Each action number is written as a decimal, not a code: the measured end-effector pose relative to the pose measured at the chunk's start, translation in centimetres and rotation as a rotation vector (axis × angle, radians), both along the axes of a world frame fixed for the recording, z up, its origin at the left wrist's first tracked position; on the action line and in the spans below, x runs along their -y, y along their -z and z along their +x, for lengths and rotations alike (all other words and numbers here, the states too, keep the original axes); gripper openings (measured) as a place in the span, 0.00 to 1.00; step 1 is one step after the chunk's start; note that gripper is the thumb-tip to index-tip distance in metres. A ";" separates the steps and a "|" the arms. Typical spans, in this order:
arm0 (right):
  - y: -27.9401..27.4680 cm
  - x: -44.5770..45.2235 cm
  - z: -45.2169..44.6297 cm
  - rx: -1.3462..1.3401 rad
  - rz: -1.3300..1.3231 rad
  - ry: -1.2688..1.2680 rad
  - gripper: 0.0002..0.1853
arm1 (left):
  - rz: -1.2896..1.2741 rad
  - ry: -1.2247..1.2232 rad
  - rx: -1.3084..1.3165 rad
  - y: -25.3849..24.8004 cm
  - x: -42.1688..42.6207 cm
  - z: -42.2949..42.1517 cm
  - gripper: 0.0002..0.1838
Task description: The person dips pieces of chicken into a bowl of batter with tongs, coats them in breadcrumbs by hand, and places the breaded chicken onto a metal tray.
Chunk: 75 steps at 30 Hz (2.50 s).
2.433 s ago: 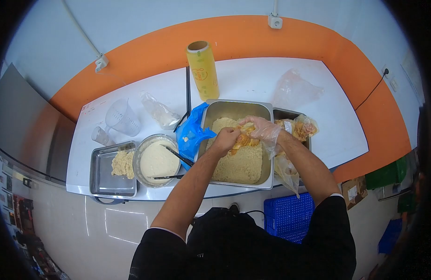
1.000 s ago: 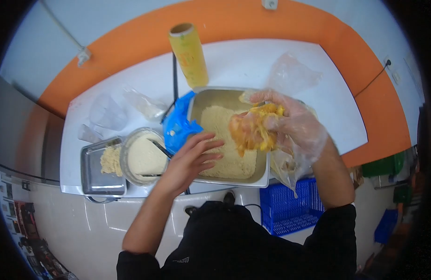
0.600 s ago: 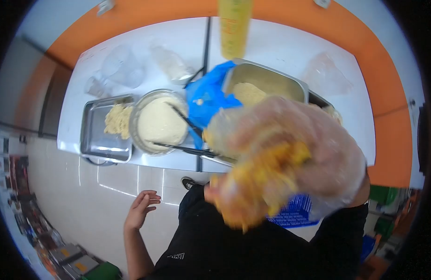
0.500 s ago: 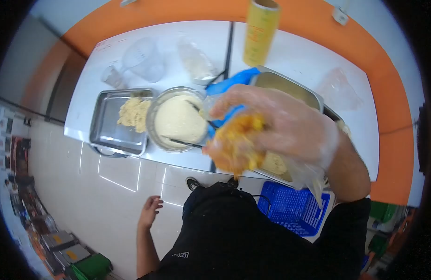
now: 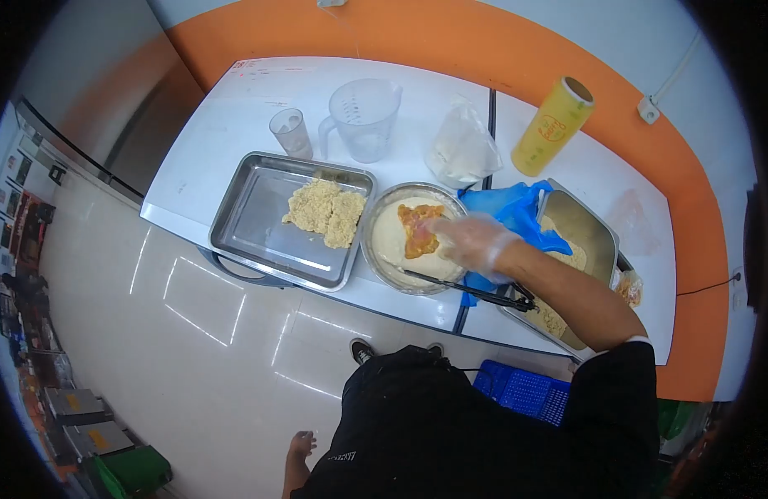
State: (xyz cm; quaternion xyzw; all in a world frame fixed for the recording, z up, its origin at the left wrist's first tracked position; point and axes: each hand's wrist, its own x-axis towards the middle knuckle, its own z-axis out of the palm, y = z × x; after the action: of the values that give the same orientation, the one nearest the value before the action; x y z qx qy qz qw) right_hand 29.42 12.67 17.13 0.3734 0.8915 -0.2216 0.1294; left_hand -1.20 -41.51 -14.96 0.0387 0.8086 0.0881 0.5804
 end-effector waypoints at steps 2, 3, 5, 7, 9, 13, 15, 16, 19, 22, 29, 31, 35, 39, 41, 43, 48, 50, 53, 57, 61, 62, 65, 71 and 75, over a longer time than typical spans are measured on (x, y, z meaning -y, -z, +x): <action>-0.2 1.6 1.4 0.154 0.050 0.015 0.23 | -0.061 0.080 0.002 -1.4 -0.7 -1.3 0.19; -0.5 2.6 1.9 0.242 0.079 -0.013 0.27 | -0.065 0.103 0.030 -0.4 -0.5 -2.5 0.19; -1.0 4.6 1.6 0.377 0.090 0.013 0.35 | -0.010 0.004 0.053 2.3 -0.5 -4.7 0.19; -0.3 5.8 2.0 0.473 0.124 0.012 0.46 | 0.038 -0.052 0.058 3.7 -1.3 -6.3 0.19; 0.9 5.6 1.9 0.506 0.110 0.121 0.47 | 0.083 -0.065 0.042 4.5 -3.8 -8.3 0.18; -1.1 5.6 1.8 0.436 0.106 0.265 0.47 | 0.324 -0.019 -0.010 4.3 -8.8 -11.0 0.17; -3.3 5.6 1.5 0.510 0.137 0.260 0.46 | 0.390 -0.010 -0.034 3.3 -11.0 -12.0 0.16; -4.5 5.7 1.3 0.547 0.153 0.259 0.46 | 0.399 -0.003 -0.034 3.1 -11.6 -12.4 0.16; -7.7 6.0 0.4 0.602 0.195 0.199 0.44 | 0.413 0.016 -0.032 3.3 -12.4 -13.3 0.16; -10.0 6.8 -1.1 0.648 0.219 0.229 0.43 | 0.395 0.013 -0.023 4.2 -11.9 -13.7 0.16; -10.6 8.7 -3.8 0.780 0.415 0.168 0.38 | 0.326 -0.024 0.029 5.9 -8.0 -13.3 0.15; -9.2 8.7 -3.8 0.784 0.462 0.150 0.36 | 0.266 -0.029 0.025 6.1 -7.3 -13.1 0.15; -10.4 8.8 -5.3 0.790 0.455 0.123 0.32 | 0.249 -0.061 0.026 6.3 -6.2 -13.3 0.15; -11.6 9.4 -6.2 0.791 0.435 0.123 0.27 | 0.277 -0.045 0.007 8.1 -5.1 -14.4 0.15; -10.6 9.3 -5.8 0.741 0.443 0.109 0.26 | 0.280 -0.045 0.011 9.1 -4.7 -14.8 0.15; -8.5 8.7 -5.5 0.662 0.456 0.090 0.26 | 0.271 -0.046 0.020 8.6 -5.4 -14.7 0.15; -7.3 7.0 -4.5 0.567 0.317 0.183 0.23 | 0.339 -0.036 -0.010 8.6 -6.3 -15.2 0.16; -8.0 6.3 -3.0 0.496 0.253 0.213 0.22 | 0.343 -0.034 -0.010 8.0 -6.8 -15.1 0.16; -11.4 5.7 -1.7 0.335 0.097 0.328 0.21 | 0.322 -0.031 -0.003 6.3 -7.7 -14.6 0.16; -13.1 4.8 1.3 0.275 -0.115 0.435 0.26 | 0.307 -0.031 0.008 6.6 -8.0 -14.0 0.16; -11.2 4.5 2.1 0.197 -0.250 0.550 0.27 | 0.312 -0.033 0.007 6.5 -8.5 -12.9 0.16; -10.7 4.5 1.8 0.205 -0.271 0.577 0.27 | 0.311 -0.022 0.003 6.4 -8.7 -12.9 0.16; -6.6 4.0 2.3 0.252 -0.188 0.456 0.27 | 0.315 -0.002 -0.008 6.4 -9.0 -12.6 0.16; -6.4 6.4 -0.3 0.433 0.088 0.463 0.28 | 0.324 -0.036 -0.011 6.4 -8.0 -12.3 0.16; -8.6 7.8 0.8 0.380 0.361 0.300 0.26 | 0.292 -0.029 -0.014 6.1 -7.2 -11.6 0.17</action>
State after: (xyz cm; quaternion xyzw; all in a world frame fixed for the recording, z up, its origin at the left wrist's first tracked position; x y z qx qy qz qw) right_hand 30.21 4.90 25.69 0.5525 0.8113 -0.0024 0.1911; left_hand -12.77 -34.31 -21.11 0.1117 0.7917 0.2128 0.5617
